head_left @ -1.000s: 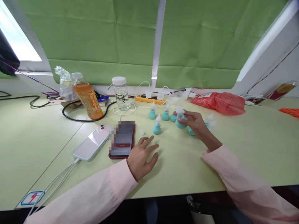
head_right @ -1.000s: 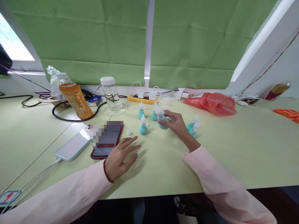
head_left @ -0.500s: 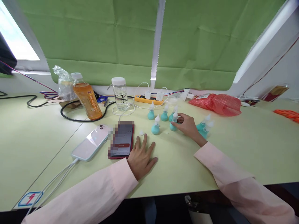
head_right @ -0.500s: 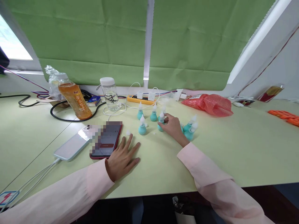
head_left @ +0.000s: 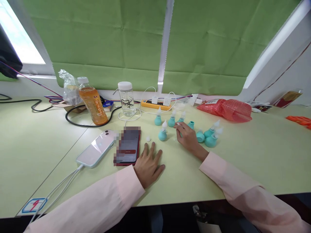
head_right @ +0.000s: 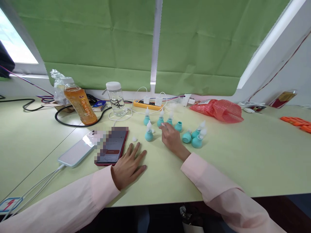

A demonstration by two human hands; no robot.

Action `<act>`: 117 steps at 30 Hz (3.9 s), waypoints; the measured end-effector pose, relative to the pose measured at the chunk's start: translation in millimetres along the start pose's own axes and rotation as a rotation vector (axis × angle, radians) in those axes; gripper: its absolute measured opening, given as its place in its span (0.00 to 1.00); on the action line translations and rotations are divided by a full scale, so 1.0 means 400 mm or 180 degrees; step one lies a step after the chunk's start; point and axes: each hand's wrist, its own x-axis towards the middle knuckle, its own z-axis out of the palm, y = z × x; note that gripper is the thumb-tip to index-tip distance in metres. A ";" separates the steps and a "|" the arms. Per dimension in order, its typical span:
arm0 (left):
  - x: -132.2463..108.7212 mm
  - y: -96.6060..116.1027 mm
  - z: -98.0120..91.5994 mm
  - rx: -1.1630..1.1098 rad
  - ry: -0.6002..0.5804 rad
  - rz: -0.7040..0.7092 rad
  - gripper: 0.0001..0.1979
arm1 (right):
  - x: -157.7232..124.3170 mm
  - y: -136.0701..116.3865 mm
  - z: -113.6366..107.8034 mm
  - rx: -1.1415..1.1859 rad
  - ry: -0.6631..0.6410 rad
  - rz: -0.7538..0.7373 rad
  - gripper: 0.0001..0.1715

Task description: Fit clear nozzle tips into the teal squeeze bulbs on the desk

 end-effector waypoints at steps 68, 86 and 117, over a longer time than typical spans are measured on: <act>0.082 0.005 -0.018 -0.0225 0.0444 0.0199 0.23 | 0.003 -0.075 -0.044 0.0772 -0.1959 0.0146 0.09; 0.102 0.005 0.004 0.0017 0.0357 0.0063 0.22 | 0.012 -0.059 -0.061 0.0902 -0.2015 -0.0158 0.06; 0.061 0.034 -0.027 0.0664 0.0719 0.0159 0.17 | 0.014 -0.058 -0.058 0.1568 -0.1971 0.0599 0.14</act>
